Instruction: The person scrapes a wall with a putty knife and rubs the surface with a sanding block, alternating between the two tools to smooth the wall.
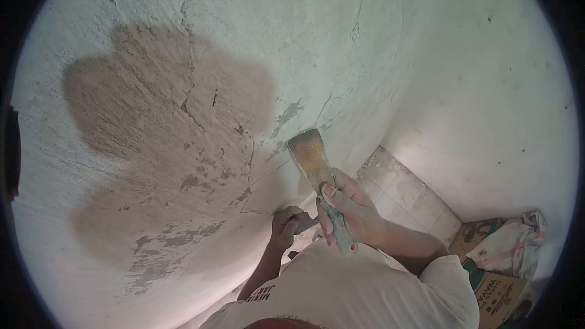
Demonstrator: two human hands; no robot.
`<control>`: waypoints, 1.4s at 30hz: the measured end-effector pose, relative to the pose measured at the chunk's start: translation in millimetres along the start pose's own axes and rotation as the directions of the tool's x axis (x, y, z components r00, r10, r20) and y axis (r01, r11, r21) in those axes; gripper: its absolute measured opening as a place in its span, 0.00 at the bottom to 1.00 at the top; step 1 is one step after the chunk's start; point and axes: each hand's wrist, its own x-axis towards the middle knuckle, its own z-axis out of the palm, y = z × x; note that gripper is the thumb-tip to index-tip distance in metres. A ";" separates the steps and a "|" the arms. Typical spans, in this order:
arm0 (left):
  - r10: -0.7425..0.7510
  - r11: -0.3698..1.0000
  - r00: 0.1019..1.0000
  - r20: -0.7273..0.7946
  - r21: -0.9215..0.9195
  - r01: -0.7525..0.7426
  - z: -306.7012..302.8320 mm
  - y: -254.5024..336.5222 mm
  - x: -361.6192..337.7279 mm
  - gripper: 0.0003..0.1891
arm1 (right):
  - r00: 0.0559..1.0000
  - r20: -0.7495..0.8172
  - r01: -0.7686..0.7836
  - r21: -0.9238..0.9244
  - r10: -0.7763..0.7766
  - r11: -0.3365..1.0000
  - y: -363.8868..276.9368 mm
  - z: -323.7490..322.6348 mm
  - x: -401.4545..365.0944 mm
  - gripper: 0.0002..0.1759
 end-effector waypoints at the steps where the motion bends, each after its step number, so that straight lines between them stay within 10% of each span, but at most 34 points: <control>1: 0.010 1.000 1.000 0.007 0.002 -0.010 0.0 1.3 0.4 0.13 | 1.000 -0.012 0.007 0.010 -0.007 1.000 0.8 -0.1 -1.7 0.15; 42: 0.018 0.995 0.998 0.063 0.096 -0.024 -6.8 10.6 0.9 0.13 | 0.999 0.012 -0.039 0.023 0.039 0.999 -3.8 -1.8 -0.6 0.13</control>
